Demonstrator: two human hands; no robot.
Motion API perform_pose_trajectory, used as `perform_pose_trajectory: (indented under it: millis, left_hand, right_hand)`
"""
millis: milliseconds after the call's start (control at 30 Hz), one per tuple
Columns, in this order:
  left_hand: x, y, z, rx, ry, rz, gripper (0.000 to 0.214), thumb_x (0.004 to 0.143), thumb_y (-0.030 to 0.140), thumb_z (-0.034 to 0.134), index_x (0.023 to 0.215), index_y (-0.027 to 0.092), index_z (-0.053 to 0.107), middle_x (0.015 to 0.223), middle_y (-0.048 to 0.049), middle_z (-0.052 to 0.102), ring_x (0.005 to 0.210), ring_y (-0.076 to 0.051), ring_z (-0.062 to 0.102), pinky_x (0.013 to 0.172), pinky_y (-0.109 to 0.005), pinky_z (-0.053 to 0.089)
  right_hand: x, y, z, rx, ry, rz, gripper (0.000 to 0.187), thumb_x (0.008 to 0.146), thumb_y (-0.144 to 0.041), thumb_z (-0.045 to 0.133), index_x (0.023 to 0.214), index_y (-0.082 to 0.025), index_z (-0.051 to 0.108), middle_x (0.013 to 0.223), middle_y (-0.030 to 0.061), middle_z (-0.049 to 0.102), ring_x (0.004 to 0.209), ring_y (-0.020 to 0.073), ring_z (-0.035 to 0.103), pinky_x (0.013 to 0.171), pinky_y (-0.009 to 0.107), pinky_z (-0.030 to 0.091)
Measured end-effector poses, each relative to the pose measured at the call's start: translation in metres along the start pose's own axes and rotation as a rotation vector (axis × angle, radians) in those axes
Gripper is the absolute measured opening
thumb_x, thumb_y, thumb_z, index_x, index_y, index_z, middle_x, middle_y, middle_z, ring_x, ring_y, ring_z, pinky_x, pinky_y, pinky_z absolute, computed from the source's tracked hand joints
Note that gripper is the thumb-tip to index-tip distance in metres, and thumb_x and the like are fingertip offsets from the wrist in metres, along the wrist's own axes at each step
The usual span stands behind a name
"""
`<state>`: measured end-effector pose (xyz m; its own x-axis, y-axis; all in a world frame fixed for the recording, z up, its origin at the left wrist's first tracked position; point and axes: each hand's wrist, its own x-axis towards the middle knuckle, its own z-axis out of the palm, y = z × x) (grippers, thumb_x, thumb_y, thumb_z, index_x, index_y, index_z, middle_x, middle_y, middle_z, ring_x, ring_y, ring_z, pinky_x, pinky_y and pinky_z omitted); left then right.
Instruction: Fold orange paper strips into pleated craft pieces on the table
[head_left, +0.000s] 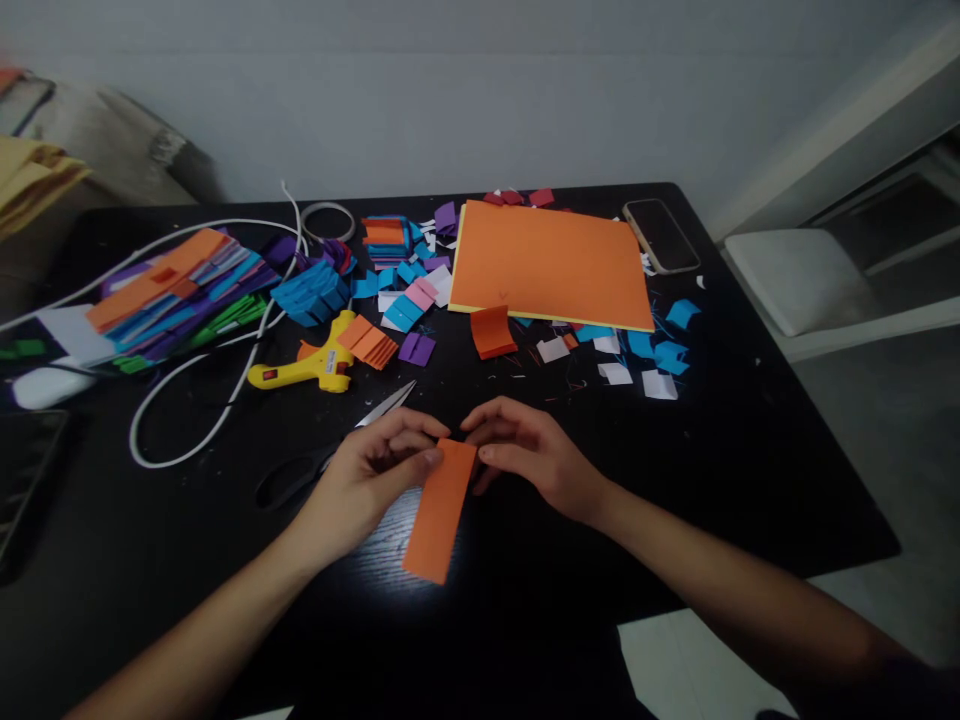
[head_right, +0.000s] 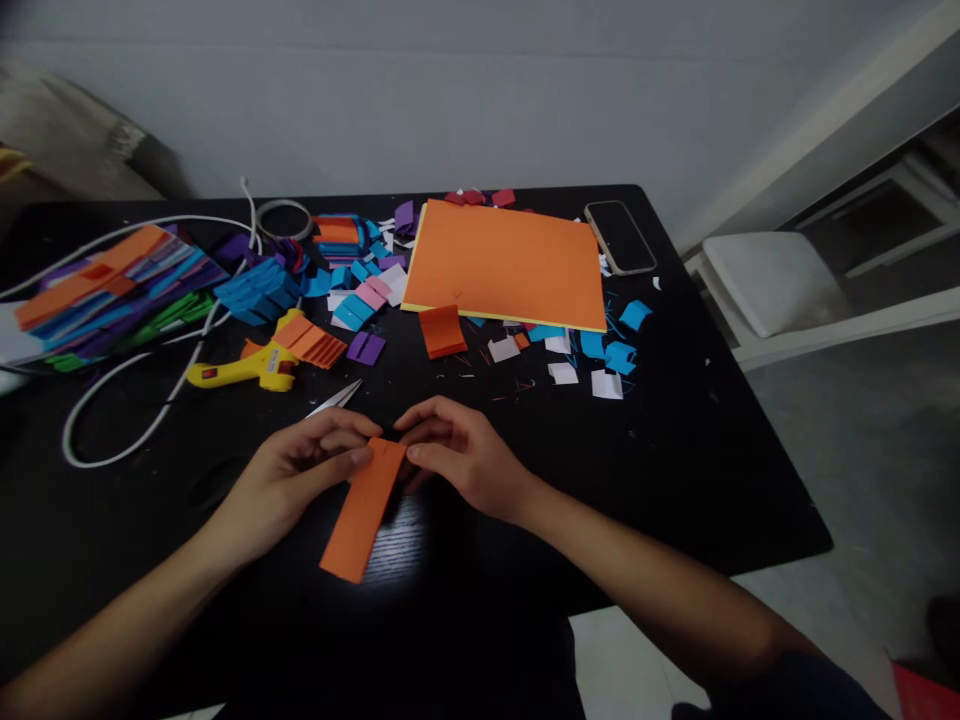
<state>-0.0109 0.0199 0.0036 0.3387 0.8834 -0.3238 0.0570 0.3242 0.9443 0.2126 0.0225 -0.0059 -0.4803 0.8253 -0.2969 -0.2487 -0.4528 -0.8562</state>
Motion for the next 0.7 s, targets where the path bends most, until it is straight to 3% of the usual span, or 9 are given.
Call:
perform_pose_trajectory:
  millis: [167,367,700]
  left_hand:
    - [0.0028,0.0005,0.0009,-0.044,0.016,-0.039,0.021,0.087,0.033,0.078,0.101,0.017,0.073,0.075,-0.0027,0.076,0.067,-0.014,0.069,0.065,-0.023,0.055]
    - [0.0022,0.002,0.0032,-0.074,-0.019,-0.056,0.023,0.089,0.036,0.077,0.1,0.017,0.07,0.074,-0.0037,0.078,0.065,-0.017,0.072,0.066,-0.027,0.06]
    - [-0.0001,0.0048,0.0085,0.024,-0.035,0.013,0.018,0.095,0.035,0.066,0.099,0.019,0.073,0.078,-0.0041,0.078,0.069,-0.018,0.075,0.066,-0.028,0.062]
  right_hand:
    - [-0.0054,0.0028,0.0025,-0.157,0.049,-0.141,0.026,0.085,-0.017,0.075,0.11,-0.023,0.071,0.101,0.0033,0.074,0.088,0.0169,0.073,0.078,0.032,0.063]
    - [-0.0062,0.0032,0.0047,-0.257,0.12,-0.121,0.021,0.084,-0.018,0.075,0.105,-0.023,0.076,0.099,0.0036,0.077,0.092,0.0182,0.074,0.083,0.033,0.06]
    - [-0.0016,0.0048,0.0046,-0.364,0.223,-0.136,0.007,0.087,-0.022,0.071,0.09,-0.023,0.077,0.091,0.003,0.078,0.086,0.0192,0.074,0.079,0.034,0.06]
